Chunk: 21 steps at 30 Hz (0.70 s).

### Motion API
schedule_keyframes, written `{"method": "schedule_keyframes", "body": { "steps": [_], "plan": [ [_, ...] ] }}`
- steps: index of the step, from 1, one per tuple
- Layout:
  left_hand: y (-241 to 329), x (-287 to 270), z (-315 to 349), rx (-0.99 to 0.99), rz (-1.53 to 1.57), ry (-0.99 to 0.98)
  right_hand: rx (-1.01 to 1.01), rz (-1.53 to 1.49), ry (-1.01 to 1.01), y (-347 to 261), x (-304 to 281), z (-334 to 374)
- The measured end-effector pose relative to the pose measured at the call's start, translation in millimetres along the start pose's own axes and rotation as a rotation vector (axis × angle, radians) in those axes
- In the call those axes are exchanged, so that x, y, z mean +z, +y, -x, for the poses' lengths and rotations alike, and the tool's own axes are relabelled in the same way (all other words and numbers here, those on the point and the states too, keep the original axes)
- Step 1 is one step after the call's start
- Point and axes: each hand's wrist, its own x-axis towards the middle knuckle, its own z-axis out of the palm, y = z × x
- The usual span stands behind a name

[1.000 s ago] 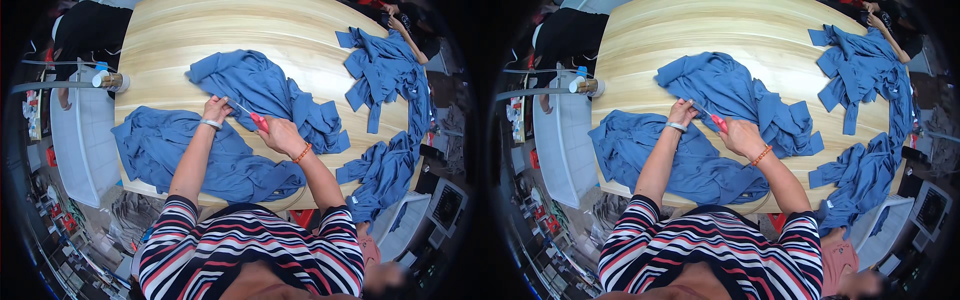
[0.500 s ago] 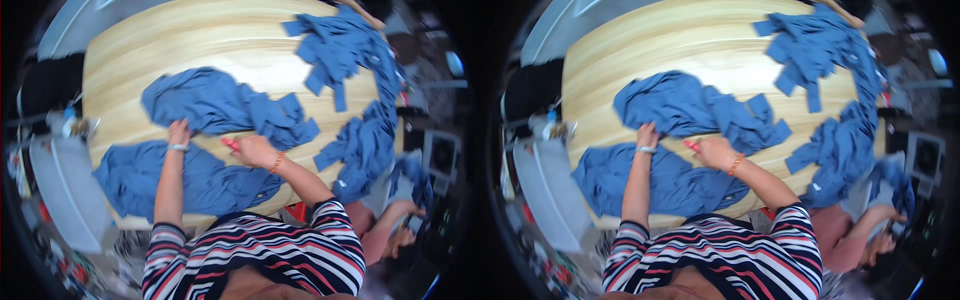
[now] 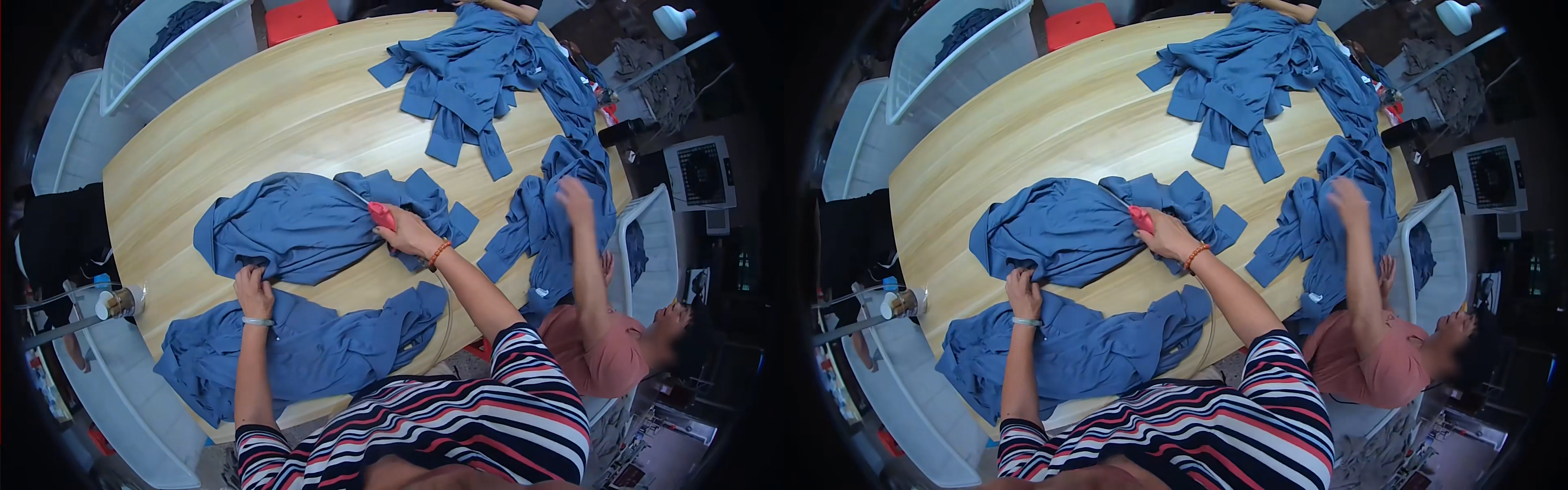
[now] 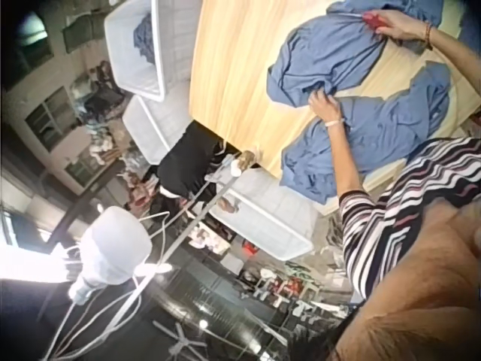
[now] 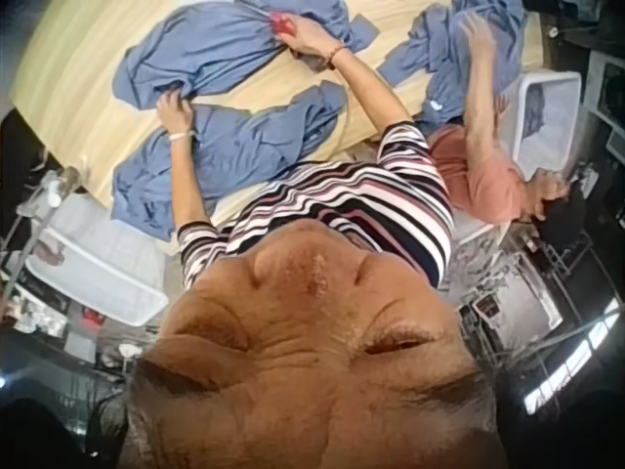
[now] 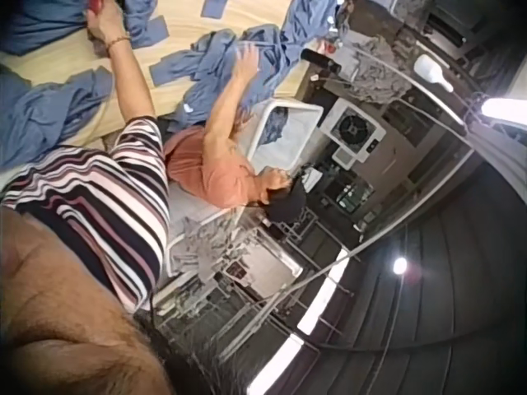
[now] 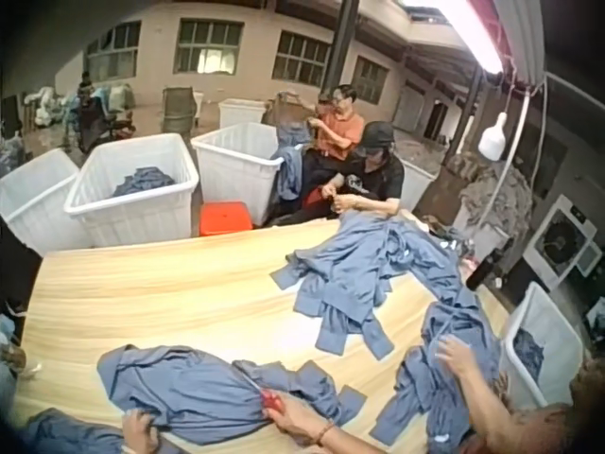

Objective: The recorder uses a thread nipper to trim loose threads and excess material from blue fabric garment pieces on a workbench.

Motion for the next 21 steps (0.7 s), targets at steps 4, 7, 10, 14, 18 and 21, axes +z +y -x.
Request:
{"method": "schedule_keyframes", "body": {
  "steps": [4,7,10,14,18,21],
  "plan": [
    [-2.8,-4.4,-13.8,-0.102,0.437,0.038,-0.013,0.063,0.035,6.0,-2.3,2.4],
    [25.3,-47.4,-49.2,-0.406,1.074,0.05,-0.018,0.041,0.047,11.8,-7.6,0.0],
    [70.2,-93.3,-82.3,-0.348,1.114,-0.098,0.026,-0.006,0.002,7.0,-12.9,-0.1],
    [48.4,-85.1,-73.5,-0.365,0.737,-0.583,0.042,-0.005,0.006,4.8,-12.4,4.5],
    [24.3,-94.0,-47.5,-0.366,0.53,-0.93,0.041,-0.019,0.013,16.1,-12.8,6.5],
    [0.8,-113.0,-27.9,-0.495,0.474,-0.907,-0.023,0.009,0.047,23.8,1.1,0.5]
  ]
}}
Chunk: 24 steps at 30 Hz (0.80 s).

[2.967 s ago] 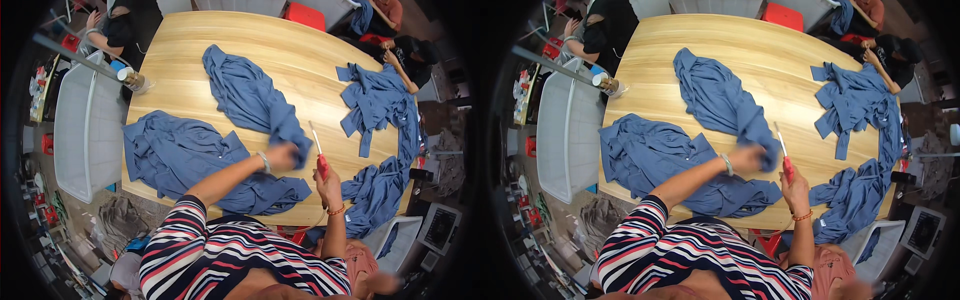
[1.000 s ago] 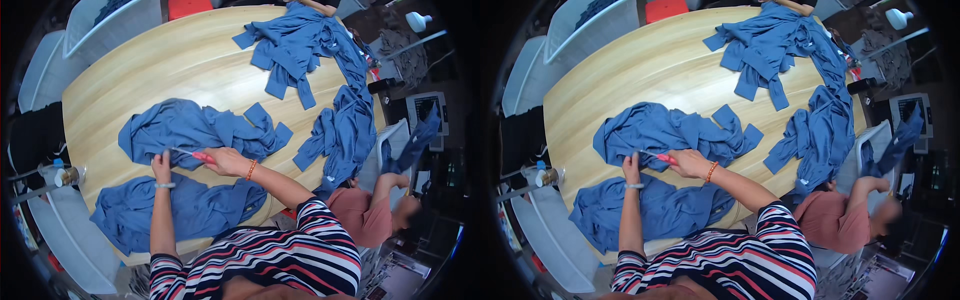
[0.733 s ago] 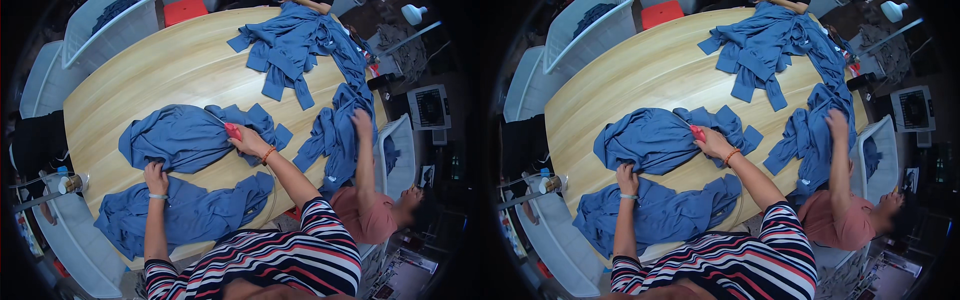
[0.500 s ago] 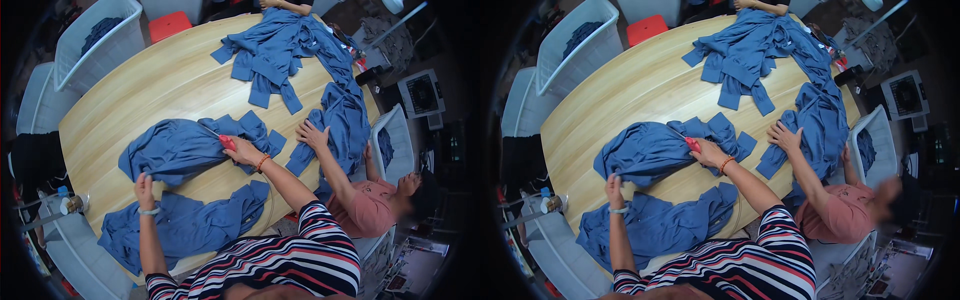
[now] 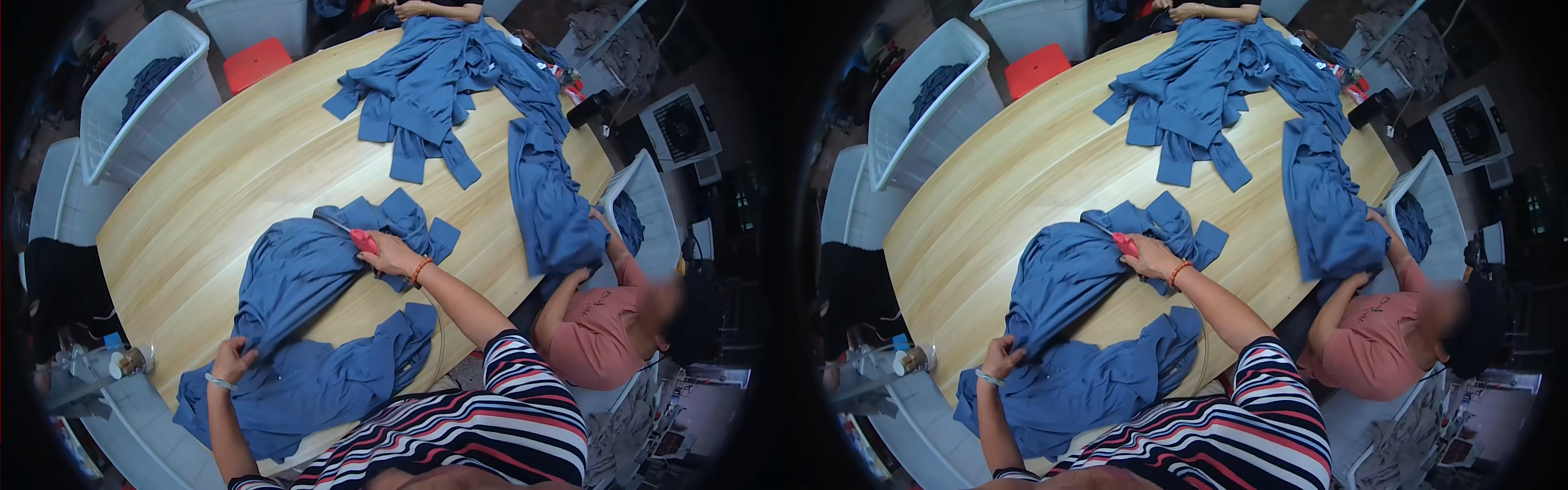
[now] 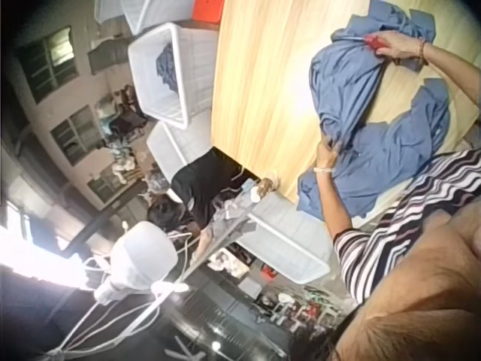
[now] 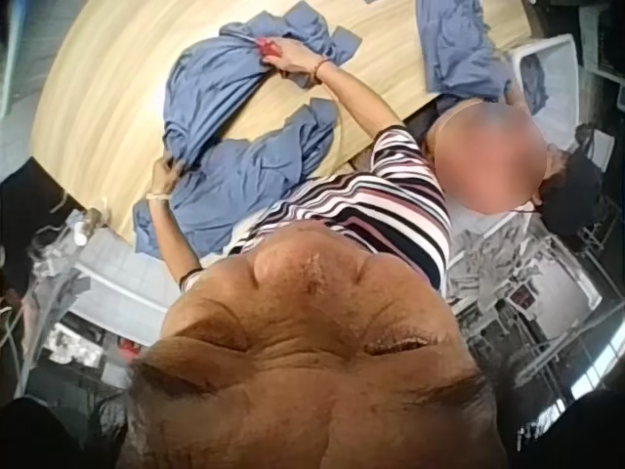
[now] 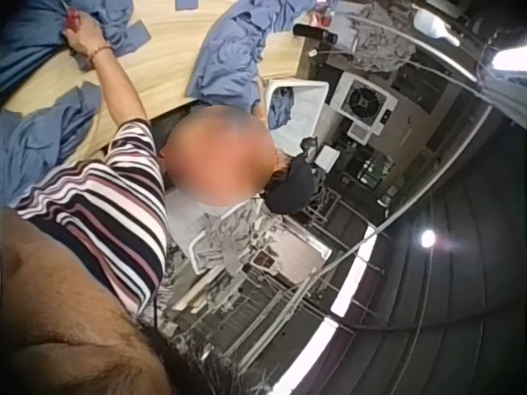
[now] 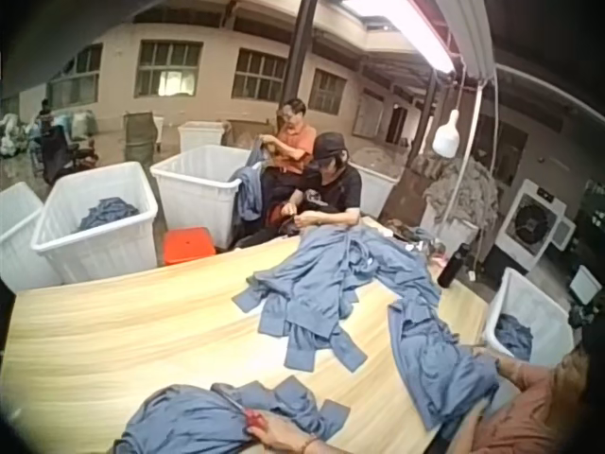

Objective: The recorder uses a thread nipper to trim loose threads and excess material from blue fabric garment pieces on a workbench.

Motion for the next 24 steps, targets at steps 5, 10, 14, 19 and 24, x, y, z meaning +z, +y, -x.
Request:
{"method": "schedule_keyframes", "body": {
  "steps": [5,10,14,19,24],
  "plan": [
    [12.6,-35.0,24.9,0.303,-0.352,0.607,0.062,-0.021,0.006,-10.8,-12.6,-4.4],
    [17.8,-1.5,10.0,0.36,0.9,0.109,-0.012,-0.05,0.044,7.4,-12.2,-6.1],
    [5.1,50.5,-19.9,0.143,1.131,-0.135,-0.023,-0.047,-0.008,-4.9,-11.5,-2.4],
    [-41.3,91.7,-45.1,0.042,1.358,-0.134,-0.065,0.022,-0.128,-46.4,-11.5,38.9],
    [-38.9,96.2,-56.7,0.035,1.514,-0.132,-0.267,0.355,-0.439,-103.1,-5.9,94.6]
  ]
}}
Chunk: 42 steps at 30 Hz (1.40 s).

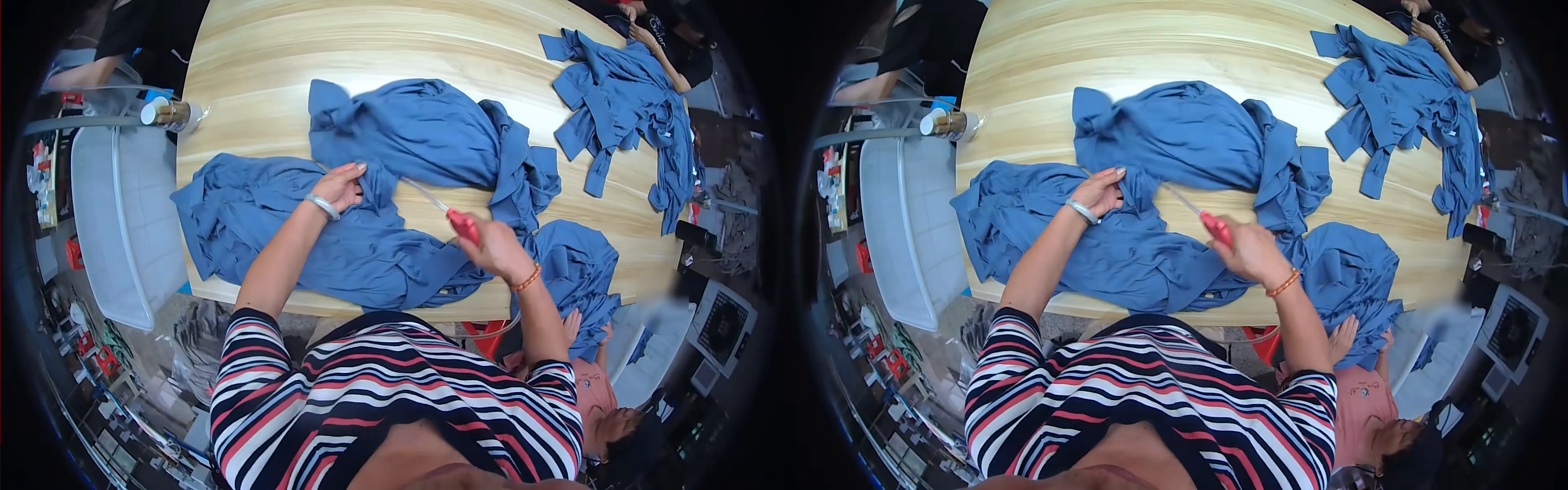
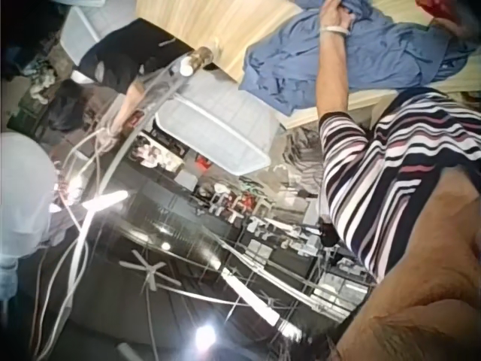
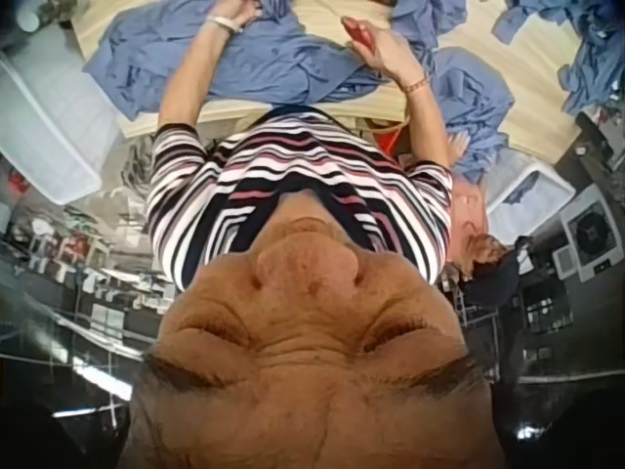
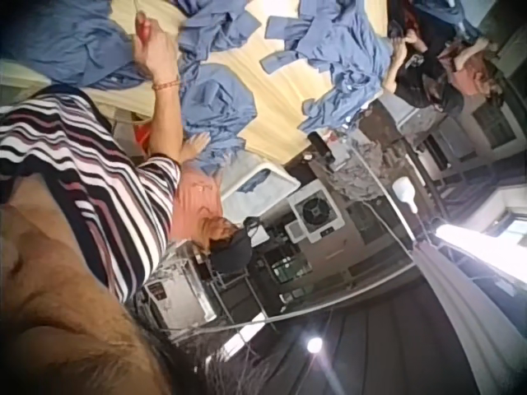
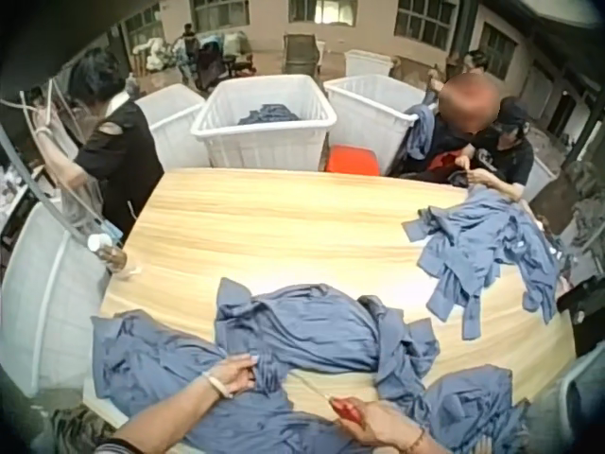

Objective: The recorder uses a thread nipper to trim loose threads and excess material from blue fabric garment pieces on a workbench.

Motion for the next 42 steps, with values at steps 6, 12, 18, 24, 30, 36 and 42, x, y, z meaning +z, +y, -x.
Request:
{"method": "schedule_keyframes", "body": {
  "steps": [6,12,18,24,30,36,42],
  "plan": [
    [-3.8,-12.6,-2.3,0.098,0.077,-0.012,-0.006,0.078,-0.155,-43.2,10.3,3.5],
    [-3.8,1.0,17.6,0.156,0.009,0.067,-0.038,0.077,-0.121,-74.6,18.7,-2.9],
    [35.3,13.5,64.2,0.279,-0.227,0.025,-0.345,0.15,-0.067,-108.7,97.4,-6.2],
    [20.2,17.8,86.2,0.322,-0.56,0.079,-0.565,0.021,-0.131,-168.9,169.2,-26.6],
    [-0.6,2.8,93.8,0.344,-0.503,0.117,-0.413,-0.017,-0.688,-143.0,237.8,-49.1],
    [-2.0,-6.9,99.3,0.368,-0.505,0.076,-0.107,-0.278,-0.557,-127.9,251.8,-59.1],
    [-0.3,8.6,107.2,0.403,-0.578,0.075,-0.349,-0.26,-0.247,-143.4,273.1,-46.0]
  ]
}}
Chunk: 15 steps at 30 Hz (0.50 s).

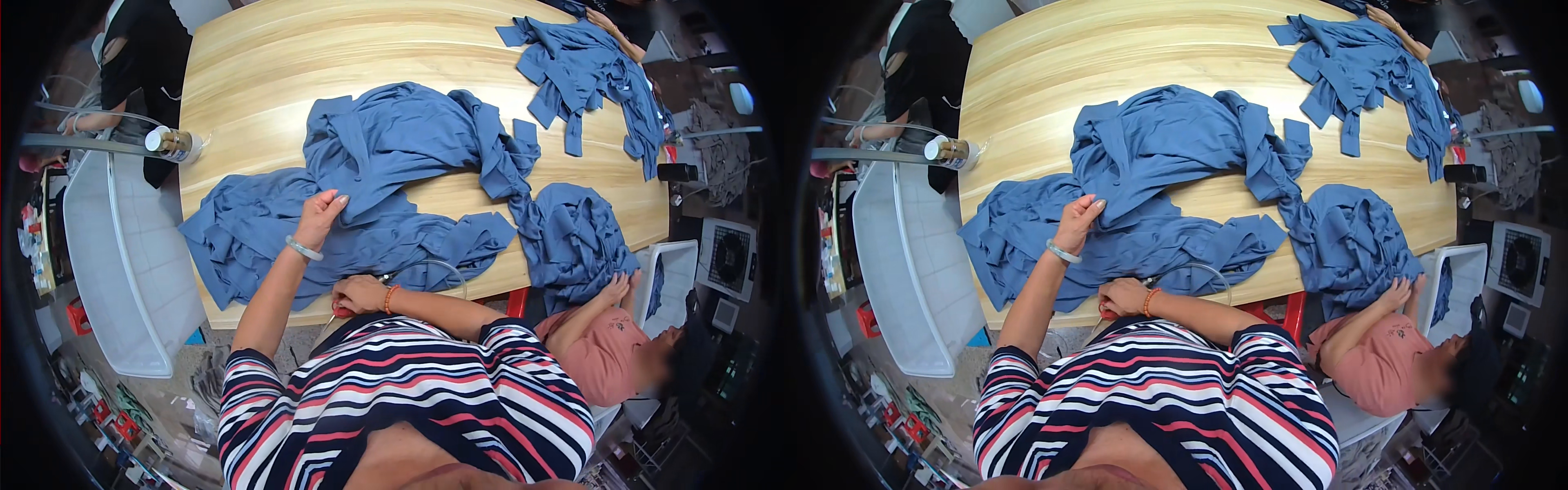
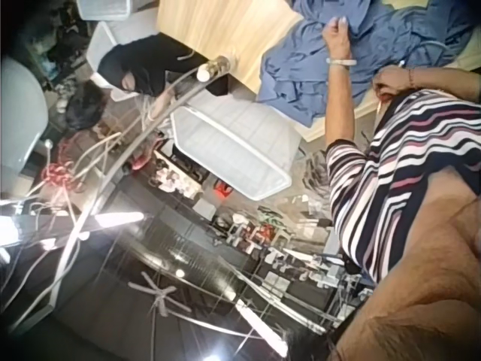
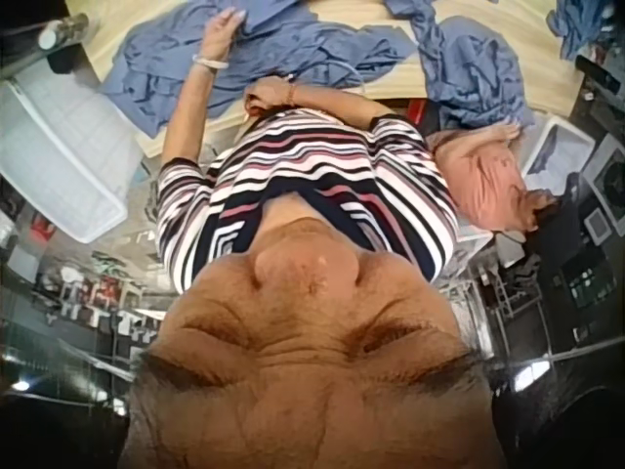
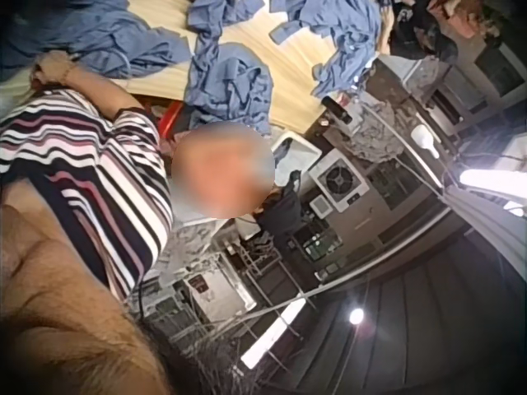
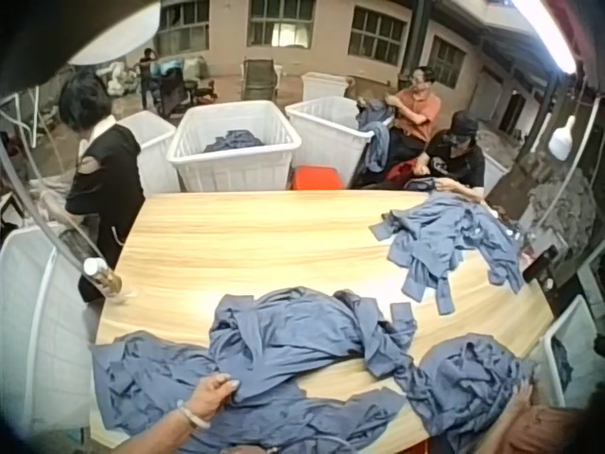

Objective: The recorder uses a thread nipper to trim loose threads and excess material from blue fabric garment pieces on a workbench.

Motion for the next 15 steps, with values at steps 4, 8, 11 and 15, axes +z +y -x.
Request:
{"method": "schedule_keyframes", "body": {
  "steps": [4,8,11,15],
  "plan": [
    [-2.7,0.7,10.9,0.039,-0.055,-0.001,-0.111,-0.122,0.255,-20.3,-28.1,13.3],
    [-6.1,7.6,38.5,0.019,-0.136,-0.088,0.068,-0.266,0.828,-27.2,-95.2,31.2],
    [-22.7,17.7,55.5,-0.03,-0.235,-0.126,0.316,-0.195,0.939,-17.7,-140.8,21.7],
    [-30.1,40.8,55.7,0.05,-0.482,-0.209,0.317,-0.015,0.787,9.5,-146.7,-2.5]
  ]
}}
